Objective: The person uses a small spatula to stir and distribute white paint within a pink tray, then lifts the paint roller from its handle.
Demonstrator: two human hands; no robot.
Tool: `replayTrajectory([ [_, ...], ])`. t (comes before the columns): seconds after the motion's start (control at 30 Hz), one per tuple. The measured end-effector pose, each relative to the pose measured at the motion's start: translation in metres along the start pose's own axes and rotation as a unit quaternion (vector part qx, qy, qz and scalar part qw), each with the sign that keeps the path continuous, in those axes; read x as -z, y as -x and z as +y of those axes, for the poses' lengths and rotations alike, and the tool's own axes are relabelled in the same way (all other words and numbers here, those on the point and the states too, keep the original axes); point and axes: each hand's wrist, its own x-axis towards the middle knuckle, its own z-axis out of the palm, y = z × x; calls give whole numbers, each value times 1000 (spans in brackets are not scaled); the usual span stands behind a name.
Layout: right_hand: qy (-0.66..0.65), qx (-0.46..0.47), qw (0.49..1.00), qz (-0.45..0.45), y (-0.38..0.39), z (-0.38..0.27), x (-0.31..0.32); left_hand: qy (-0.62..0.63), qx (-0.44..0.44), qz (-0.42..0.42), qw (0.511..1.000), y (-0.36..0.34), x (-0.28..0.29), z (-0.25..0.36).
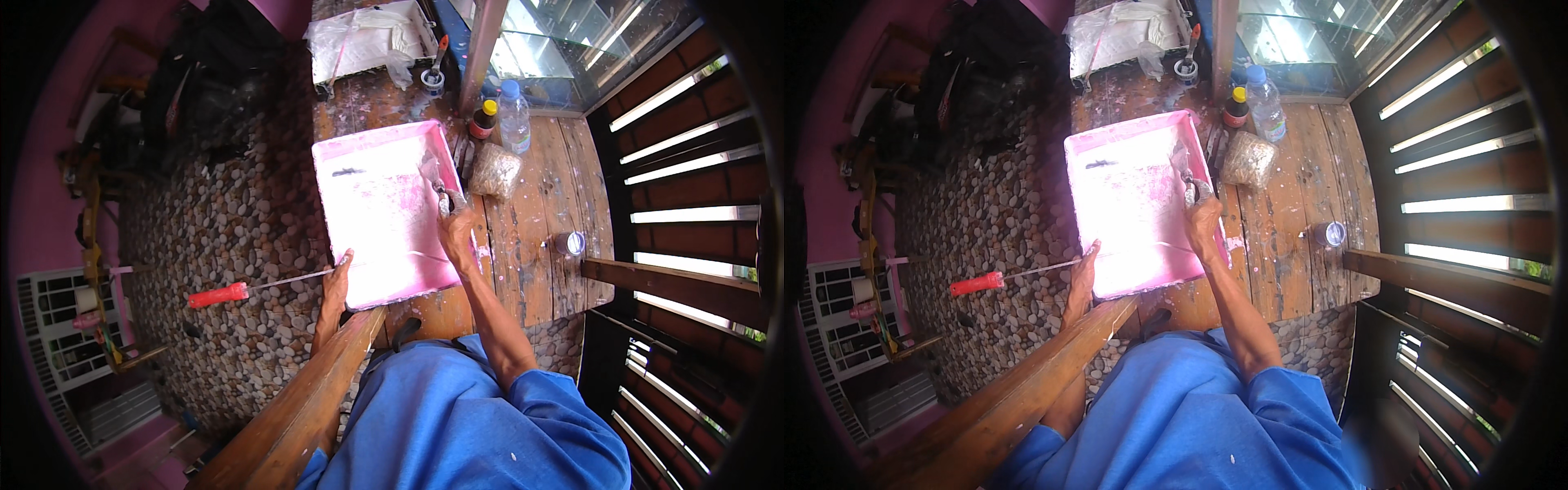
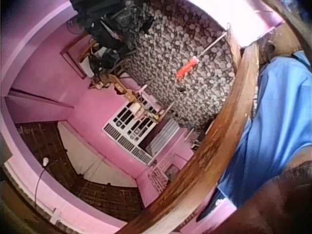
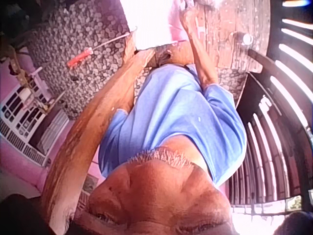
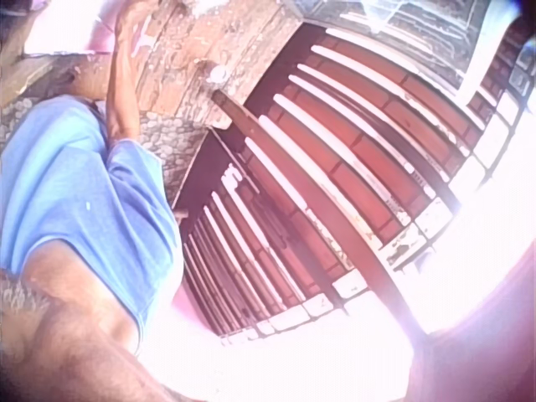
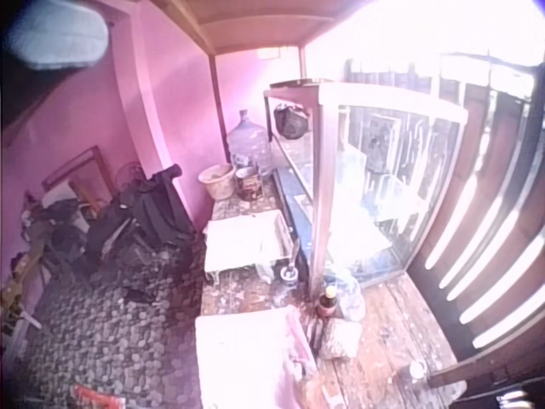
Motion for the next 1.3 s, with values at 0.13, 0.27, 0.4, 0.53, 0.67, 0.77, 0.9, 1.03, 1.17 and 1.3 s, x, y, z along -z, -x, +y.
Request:
replayTrajectory([
  [0.13, -23, 17, 1000, -14, 0, -3, 1, -9, 6, -3, 1000, 1, -2, 2],
  [0.27, 32, -10, 999, -4, -2, -6, 10, -20, -9, -6, 1000, -3, 3, -4],
  [0.4, -30, 98, 995, 18, 0, 1, 6, -10, 1, -21, 1000, -1, 1, 0],
  [0.53, 30, 6, 999, 12, 2, -6, 11, -27, 22, -12, 999, 6, -1, 12],
  [0.67, -22, 61, 998, -15, -2, -6, 5, -44, 16, -2, 999, 3, -1, 7],
  [0.77, -49, 20, 999, 7, -5, -10, -1, -35, 15, -7, 999, 4, -1, 7],
  [0.9, 4, -35, 999, -16, -11, -17, -6, -19, 14, -14, 1000, 1, 0, 5],
  [1.03, -67, -5, 998, -2, -11, -25, -6, -10, 12, -15, 1000, 0, 0, 2],
  [1.17, -49, -13, 998, -30, -12, -34, -9, -26, 15, 5, 1000, -2, 1, -2],
  [1.3, -91, 36, 995, -8, -9, -27, -18, -45, 20, 32, 998, -5, 3, -5],
])
